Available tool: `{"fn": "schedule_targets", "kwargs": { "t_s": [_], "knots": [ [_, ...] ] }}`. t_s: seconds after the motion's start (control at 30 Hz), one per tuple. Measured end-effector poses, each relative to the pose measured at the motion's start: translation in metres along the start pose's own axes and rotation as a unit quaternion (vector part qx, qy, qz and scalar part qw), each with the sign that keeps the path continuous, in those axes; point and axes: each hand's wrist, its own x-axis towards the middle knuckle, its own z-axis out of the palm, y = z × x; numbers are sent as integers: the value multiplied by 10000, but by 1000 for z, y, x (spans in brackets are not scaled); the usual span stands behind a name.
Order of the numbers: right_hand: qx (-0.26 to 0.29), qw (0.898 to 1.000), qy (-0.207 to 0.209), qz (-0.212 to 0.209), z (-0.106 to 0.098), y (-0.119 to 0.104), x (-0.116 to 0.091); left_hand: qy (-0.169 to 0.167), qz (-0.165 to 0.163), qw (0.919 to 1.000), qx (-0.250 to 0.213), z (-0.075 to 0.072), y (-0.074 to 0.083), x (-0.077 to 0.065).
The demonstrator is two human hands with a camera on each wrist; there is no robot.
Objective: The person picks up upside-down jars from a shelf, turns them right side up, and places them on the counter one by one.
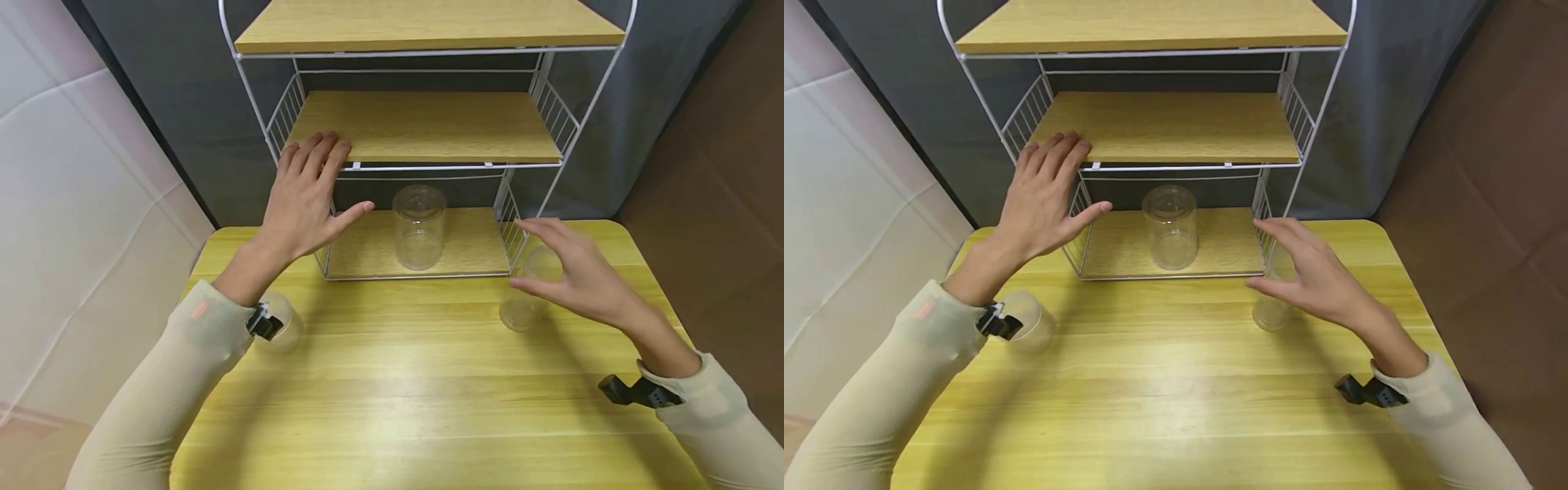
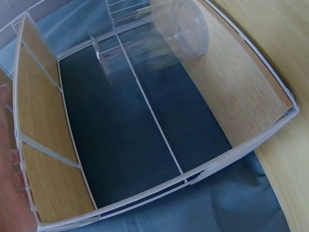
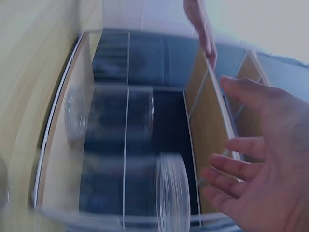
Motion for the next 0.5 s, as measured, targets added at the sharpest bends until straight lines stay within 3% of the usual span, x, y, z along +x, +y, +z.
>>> {"fn": "schedule_targets", "kwargs": {
  "t_s": [0.17, 0.5],
  "knots": [
    [372, 9991, 133, 143, 14, -18, 8, 25, -31, 10000, -9, 1, 0, -1],
    [1187, 9904, -158, 698, 60, -36, 30, 102, -16, 9999, -19, 3, 0, -2]
  ]
}}
